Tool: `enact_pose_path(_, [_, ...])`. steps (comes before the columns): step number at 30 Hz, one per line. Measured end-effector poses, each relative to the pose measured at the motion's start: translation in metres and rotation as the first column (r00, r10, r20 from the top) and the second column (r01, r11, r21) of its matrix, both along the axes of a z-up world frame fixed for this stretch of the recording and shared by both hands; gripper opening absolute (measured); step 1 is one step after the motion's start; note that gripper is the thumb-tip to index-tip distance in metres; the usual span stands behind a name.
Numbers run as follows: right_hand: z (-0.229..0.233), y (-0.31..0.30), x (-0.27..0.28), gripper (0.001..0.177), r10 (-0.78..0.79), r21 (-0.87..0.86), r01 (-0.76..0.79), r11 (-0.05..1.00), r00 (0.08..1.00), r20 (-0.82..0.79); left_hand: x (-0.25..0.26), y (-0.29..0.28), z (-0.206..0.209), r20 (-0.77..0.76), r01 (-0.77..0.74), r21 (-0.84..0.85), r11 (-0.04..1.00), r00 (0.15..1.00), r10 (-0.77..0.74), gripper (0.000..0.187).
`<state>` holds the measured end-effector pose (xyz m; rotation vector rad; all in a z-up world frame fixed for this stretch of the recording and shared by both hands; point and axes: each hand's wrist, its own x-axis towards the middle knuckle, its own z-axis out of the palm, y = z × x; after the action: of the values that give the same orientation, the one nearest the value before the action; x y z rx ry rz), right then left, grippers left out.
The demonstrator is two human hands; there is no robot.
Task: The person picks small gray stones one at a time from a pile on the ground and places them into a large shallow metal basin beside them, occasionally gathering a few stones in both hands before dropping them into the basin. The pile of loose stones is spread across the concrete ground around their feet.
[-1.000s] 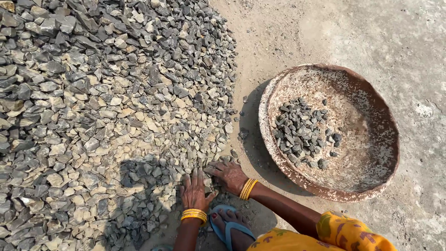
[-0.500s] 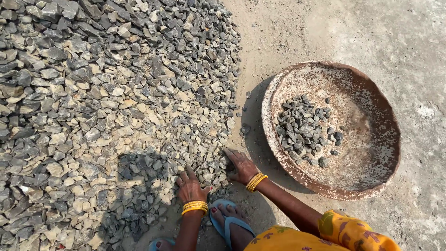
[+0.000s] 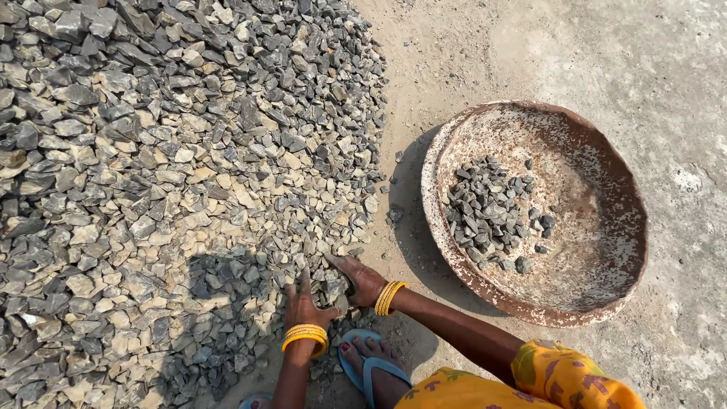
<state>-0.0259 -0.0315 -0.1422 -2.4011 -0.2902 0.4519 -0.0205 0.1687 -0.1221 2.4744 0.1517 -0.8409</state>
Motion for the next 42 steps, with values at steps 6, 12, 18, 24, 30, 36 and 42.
enact_pose_path(6, [-0.002,0.001,0.006,0.128,0.038,0.222,-0.012,0.975,0.993,-0.112,-0.001,0.023,-0.044,0.106,0.019,-0.228,0.973,0.994,0.005,0.136])
enact_pose_path(12, [0.001,0.007,0.001,0.132,0.153,0.452,-0.024,0.892,0.956,-0.250,0.007,0.019,0.005,-0.167,-0.256,-0.599,0.759,0.967,0.195,0.113])
enact_pose_path(18, [0.056,0.012,0.005,0.118,0.110,0.587,0.492,0.644,0.699,-0.707,0.007,0.012,0.001,-0.490,-0.555,-0.561,0.614,0.821,0.294,0.097])
enact_pose_path(24, [0.068,-0.032,0.000,0.120,0.125,0.720,0.188,0.668,0.925,-0.358,0.021,-0.030,0.024,-0.470,-0.552,-0.663,0.505,0.833,0.293,0.095])
enact_pose_path(30, [0.176,-0.125,-0.019,0.113,-0.108,0.713,0.406,0.572,0.898,-0.426,0.036,-0.154,0.106,-0.295,-0.316,-0.818,0.481,0.948,0.121,0.097])
enact_pose_path(36, [0.180,-0.239,-0.047,0.097,-0.803,0.241,0.877,0.417,0.479,-0.355,0.019,-0.224,0.130,-0.053,-0.017,-0.861,0.508,0.997,-0.055,0.105])
enact_pose_path(42, [0.120,-0.209,-0.003,0.069,-0.587,-0.326,0.681,0.656,0.731,0.348,0.008,-0.080,0.062,0.474,0.241,-0.336,0.911,0.878,-0.058,0.092])
